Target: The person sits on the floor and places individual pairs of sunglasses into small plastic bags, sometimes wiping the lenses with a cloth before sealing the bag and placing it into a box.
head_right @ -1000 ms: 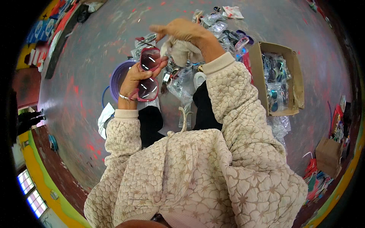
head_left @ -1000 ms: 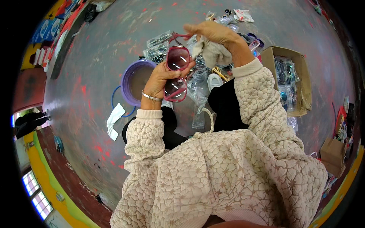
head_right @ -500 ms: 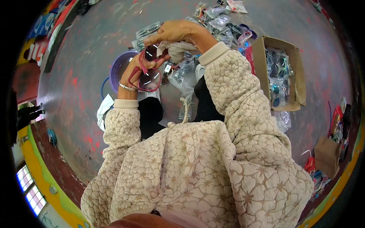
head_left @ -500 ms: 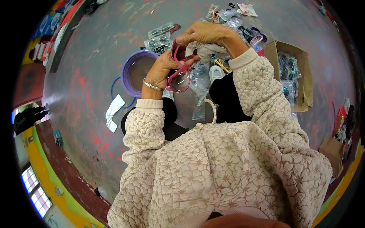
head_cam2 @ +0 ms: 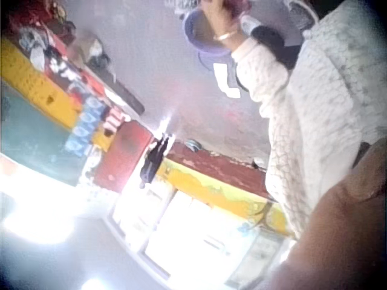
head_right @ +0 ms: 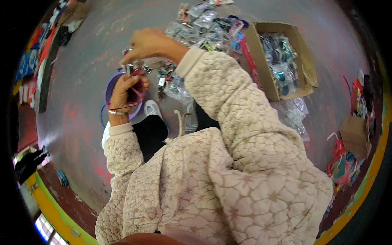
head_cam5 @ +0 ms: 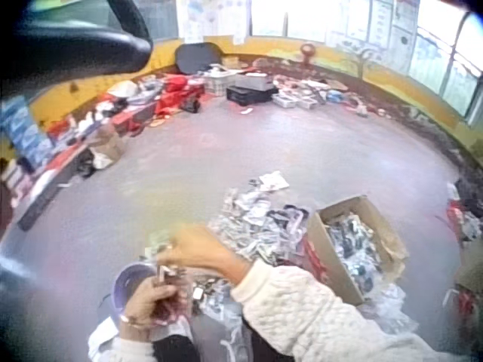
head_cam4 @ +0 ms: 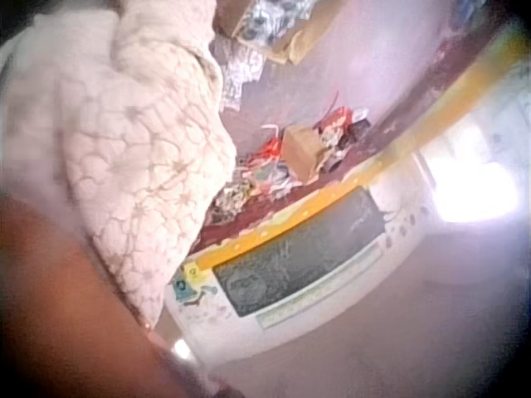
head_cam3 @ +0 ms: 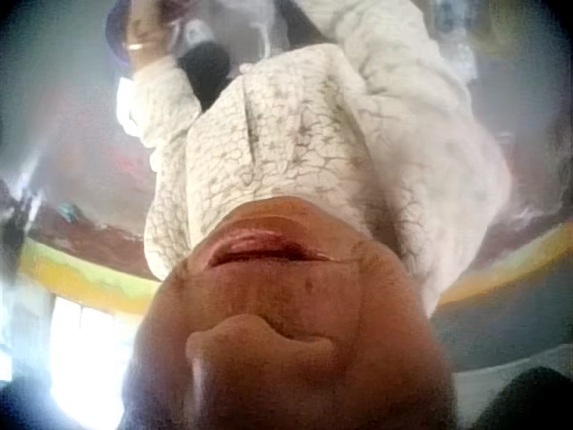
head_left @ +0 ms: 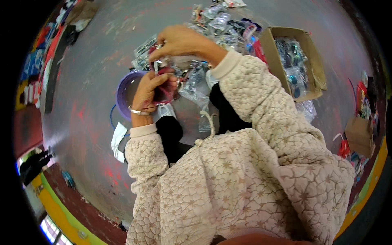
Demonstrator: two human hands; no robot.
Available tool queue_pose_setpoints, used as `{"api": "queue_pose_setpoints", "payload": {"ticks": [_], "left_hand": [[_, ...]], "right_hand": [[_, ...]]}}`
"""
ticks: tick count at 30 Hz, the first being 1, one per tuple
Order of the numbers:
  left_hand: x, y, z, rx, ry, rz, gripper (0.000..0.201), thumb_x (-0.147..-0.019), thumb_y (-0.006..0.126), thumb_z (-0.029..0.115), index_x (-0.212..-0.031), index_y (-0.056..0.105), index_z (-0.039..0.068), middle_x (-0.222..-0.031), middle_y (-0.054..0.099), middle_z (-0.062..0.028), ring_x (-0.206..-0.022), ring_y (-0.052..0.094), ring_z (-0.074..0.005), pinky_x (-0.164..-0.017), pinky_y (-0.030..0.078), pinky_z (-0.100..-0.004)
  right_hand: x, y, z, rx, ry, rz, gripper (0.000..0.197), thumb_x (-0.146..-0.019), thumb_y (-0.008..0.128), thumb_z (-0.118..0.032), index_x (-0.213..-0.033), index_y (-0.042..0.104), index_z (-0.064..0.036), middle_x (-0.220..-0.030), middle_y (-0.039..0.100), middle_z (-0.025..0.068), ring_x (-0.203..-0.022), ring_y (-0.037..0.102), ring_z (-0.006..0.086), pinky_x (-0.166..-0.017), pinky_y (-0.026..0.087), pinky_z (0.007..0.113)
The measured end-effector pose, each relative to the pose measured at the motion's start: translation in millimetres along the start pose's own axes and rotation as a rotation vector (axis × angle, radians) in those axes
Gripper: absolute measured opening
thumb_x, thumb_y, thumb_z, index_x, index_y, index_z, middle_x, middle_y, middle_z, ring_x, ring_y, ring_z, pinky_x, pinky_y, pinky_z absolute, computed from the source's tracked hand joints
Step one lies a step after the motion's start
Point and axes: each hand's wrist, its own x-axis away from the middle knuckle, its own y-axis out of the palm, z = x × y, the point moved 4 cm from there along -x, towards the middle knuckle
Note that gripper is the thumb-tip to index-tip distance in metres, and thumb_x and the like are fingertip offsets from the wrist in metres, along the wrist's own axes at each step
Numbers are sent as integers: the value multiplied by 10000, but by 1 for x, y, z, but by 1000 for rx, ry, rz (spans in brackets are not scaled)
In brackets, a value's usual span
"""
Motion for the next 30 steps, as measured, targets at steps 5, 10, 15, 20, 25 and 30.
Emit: {"api": "queue_pose_setpoints", "payload": {"ticks": [5,10,15,20,25,30], "left_hand": [[-5,-13,20,449,298,215,235,-815,586,127,-986,538,-27,-934,616,-159,-841,608,-233,-749,508,-319],[-2,-23,23,467,362,383,243,-844,570,186,-959,547,-27,-956,603,-139,-813,601,-216,-749,499,-313],[0,-18,29,331,429,342,228,-874,523,190,-931,544,-30,-828,598,-77,-736,580,-152,-659,480,-258],[-3,-6,27,284,440,252,245,-889,502,216,-986,541,-6,-871,604,-64,-772,578,-131,-667,460,-235],[3,15,35,550,386,174,408,-917,424,361,-1141,460,22,-1066,541,-82,-950,527,-168,-844,414,-318],[-1,7,40,119,505,325,426,-857,556,309,-1135,416,19,-1016,525,-62,-886,520,-150,-788,431,-288]], "right_hand": [[2,-39,5,-204,203,89,407,-718,628,-390,-810,657,5,-733,633,124,-653,583,198,-631,451,298],[27,-2,-42,-297,-311,-149,331,-683,677,-283,-828,637,12,-778,628,118,-674,573,197,-646,440,278],[30,16,-59,-365,-335,-15,269,-689,680,-235,-795,629,7,-759,627,116,-673,590,218,-615,439,306],[28,14,-52,-228,-169,28,240,-690,668,-249,-748,629,-19,-695,614,113,-652,588,266,-593,439,339],[31,12,-54,-78,-110,126,215,-687,646,-240,-757,610,-40,-676,598,134,-649,580,313,-590,442,382],[33,15,-58,142,-138,194,191,-708,588,-213,-765,596,-31,-699,601,166,-693,586,346,-603,448,431]]}}
